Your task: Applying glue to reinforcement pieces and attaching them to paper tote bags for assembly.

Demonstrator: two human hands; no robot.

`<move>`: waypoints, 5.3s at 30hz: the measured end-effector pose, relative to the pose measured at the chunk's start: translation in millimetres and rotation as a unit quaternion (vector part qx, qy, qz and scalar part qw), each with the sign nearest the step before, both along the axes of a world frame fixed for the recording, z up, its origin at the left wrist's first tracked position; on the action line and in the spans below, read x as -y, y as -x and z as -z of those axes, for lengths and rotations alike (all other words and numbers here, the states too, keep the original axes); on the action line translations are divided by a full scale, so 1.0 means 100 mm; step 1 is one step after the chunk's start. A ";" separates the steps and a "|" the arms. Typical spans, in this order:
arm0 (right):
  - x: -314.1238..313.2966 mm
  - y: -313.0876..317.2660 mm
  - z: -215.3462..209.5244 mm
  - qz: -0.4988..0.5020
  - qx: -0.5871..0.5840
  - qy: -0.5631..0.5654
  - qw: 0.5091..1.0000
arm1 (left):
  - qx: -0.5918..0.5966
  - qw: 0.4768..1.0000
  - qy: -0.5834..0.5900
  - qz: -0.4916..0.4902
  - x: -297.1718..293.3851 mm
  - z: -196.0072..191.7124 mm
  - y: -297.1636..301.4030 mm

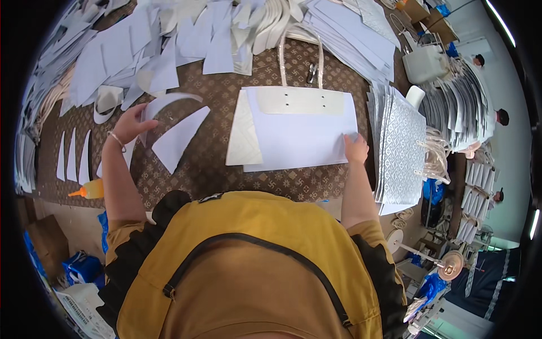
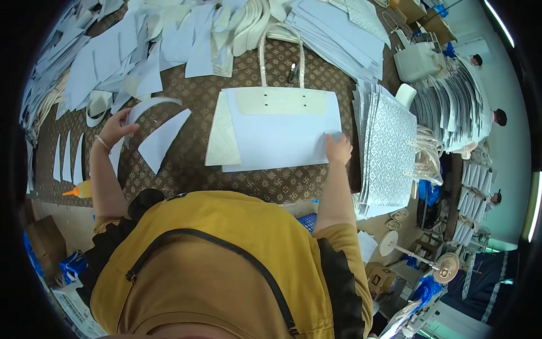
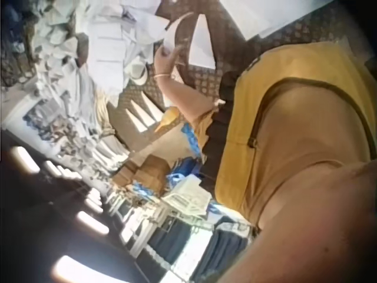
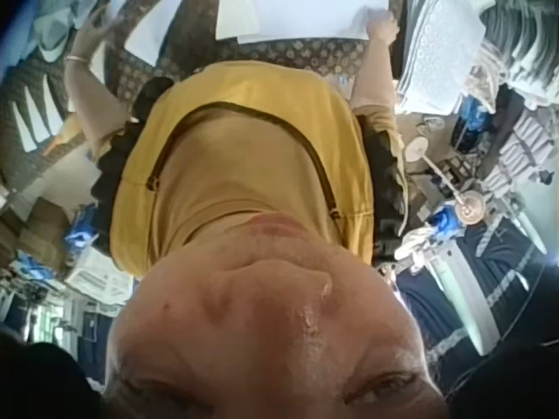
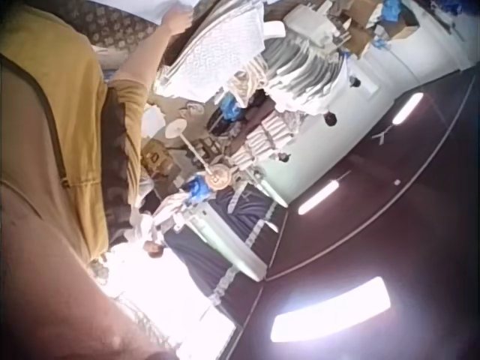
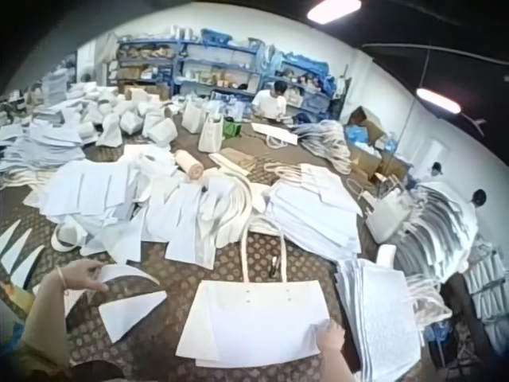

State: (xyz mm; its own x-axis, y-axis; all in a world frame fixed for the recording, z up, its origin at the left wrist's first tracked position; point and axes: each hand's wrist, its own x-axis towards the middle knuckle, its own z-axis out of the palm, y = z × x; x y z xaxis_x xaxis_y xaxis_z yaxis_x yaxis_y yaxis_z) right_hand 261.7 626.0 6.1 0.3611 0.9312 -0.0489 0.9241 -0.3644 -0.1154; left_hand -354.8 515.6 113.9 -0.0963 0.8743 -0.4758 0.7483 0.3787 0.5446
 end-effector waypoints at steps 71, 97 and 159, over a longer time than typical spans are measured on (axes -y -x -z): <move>0.63 -0.71 0.00 -0.006 -0.409 0.003 0.912 | -0.237 0.849 -0.280 0.380 -1.81 1.34 -4.93; 0.90 -0.31 -0.05 -0.388 -0.099 0.058 0.915 | -0.150 0.873 -0.182 0.427 -1.93 1.05 -4.88; 0.95 -0.62 0.06 -0.097 -0.152 -0.211 0.961 | -0.209 0.914 -0.342 0.064 -1.09 1.08 -3.17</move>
State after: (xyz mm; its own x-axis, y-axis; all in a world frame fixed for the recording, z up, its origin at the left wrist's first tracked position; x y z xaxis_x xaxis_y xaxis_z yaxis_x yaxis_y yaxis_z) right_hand 323.9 530.8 -0.2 0.2080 0.9397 0.2714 0.8699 -0.0509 -0.4906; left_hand -37.6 624.7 5.9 -0.0206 0.9705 0.2404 0.9597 -0.0481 0.2768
